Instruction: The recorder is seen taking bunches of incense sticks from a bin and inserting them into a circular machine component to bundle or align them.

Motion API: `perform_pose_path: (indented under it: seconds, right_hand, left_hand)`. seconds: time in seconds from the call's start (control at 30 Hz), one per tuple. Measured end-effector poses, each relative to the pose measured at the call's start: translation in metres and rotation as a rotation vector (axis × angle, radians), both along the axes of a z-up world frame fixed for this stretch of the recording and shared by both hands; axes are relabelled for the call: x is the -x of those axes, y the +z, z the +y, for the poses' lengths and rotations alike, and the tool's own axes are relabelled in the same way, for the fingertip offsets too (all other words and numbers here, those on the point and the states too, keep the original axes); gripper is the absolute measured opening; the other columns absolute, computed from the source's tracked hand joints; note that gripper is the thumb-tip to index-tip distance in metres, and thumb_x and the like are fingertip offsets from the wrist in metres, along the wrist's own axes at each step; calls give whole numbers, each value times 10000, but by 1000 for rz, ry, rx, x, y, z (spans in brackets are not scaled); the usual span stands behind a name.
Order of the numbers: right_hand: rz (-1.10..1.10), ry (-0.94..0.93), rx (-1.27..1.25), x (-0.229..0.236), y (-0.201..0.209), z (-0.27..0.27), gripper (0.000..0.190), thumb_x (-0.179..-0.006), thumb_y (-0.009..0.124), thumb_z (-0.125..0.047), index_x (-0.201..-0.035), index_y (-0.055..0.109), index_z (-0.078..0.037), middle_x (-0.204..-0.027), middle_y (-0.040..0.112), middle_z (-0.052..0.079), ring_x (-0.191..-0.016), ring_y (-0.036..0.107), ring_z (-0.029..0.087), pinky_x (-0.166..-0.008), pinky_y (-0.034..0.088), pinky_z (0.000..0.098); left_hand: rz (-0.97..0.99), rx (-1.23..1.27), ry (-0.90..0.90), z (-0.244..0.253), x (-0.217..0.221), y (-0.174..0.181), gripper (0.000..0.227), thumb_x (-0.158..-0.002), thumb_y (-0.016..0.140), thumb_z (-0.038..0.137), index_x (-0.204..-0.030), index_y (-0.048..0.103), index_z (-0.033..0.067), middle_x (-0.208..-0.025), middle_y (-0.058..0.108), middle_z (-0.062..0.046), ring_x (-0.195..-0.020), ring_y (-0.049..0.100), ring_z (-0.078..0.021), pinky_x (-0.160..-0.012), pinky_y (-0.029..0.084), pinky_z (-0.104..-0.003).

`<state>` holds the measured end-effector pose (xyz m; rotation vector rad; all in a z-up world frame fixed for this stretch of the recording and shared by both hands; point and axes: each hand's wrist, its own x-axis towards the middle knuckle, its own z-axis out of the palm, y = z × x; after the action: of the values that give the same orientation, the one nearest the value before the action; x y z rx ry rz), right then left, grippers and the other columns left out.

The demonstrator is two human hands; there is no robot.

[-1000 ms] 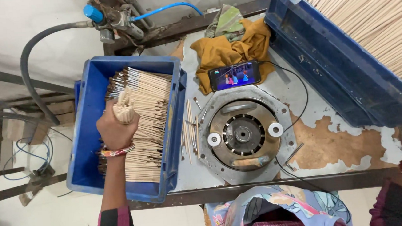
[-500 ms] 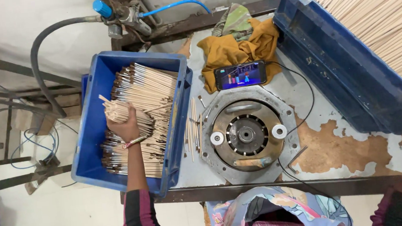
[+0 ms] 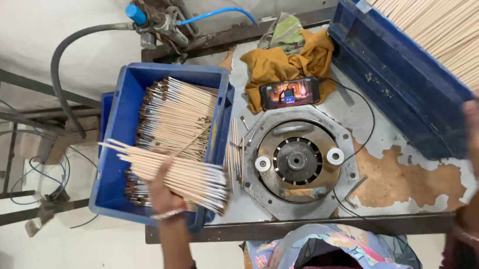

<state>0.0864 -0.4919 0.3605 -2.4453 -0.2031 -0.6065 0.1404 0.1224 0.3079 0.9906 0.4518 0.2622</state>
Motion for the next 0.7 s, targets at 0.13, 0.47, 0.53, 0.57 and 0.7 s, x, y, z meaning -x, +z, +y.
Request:
perform_pose_path:
  seconds: [0.13, 0.47, 0.53, 0.57, 0.7]
  right_hand:
    - [62, 256, -97, -31, 29, 177, 199, -913, 769, -144, -1097, 724, -82, -1201, 739, 60, -1086, 710, 222, -929, 567, 334]
    - [442, 874, -121, -40, -34, 294, 296, -958, 639, -275, -1108, 659, -21, -1162, 708, 194, -1019, 675, 433, -847, 528, 484]
    - [494, 871, -121, -37, -30, 299, 310, -963, 637, -278, -1144, 659, -28, -1174, 708, 188, -1014, 676, 426, -846, 532, 474]
    - [537, 859, -129, -35, -29, 302, 326, -969, 635, -282, -1181, 658, -35, -1186, 707, 182, -1009, 676, 420, -845, 535, 464]
    - [716, 827, 10, -26, -43, 300, 292, -1011, 627, -294, -1198, 668, -74, -1102, 707, 160, -1024, 688, 387, -891, 529, 458]
  left_hand:
    - [21, -5, -371, -98, 61, -41, 443, -809, 743, -92, -1208, 570, -10, -1013, 697, -157, -893, 723, -274, -764, 639, -397]
    - [158, 310, -728, -150, 111, -108, 496, -824, 761, -97, -1253, 541, 18, -1132, 666, -126, -1032, 689, -238, -874, 598, -378]
    - [145, 340, -726, -149, 110, -113, 526, -806, 738, -95, -1278, 538, 22, -1154, 662, -116, -1054, 686, -228, -891, 595, -369]
    - [134, 359, -734, -148, 111, -116, 559, -788, 715, -94, -1304, 536, 27, -1176, 658, -105, -1077, 683, -217, -908, 593, -360]
    - [68, 236, -752, -151, 107, -104, 670, -721, 674, -101, -1347, 510, 72, -1213, 647, -46, -1128, 668, -165, -946, 583, -322]
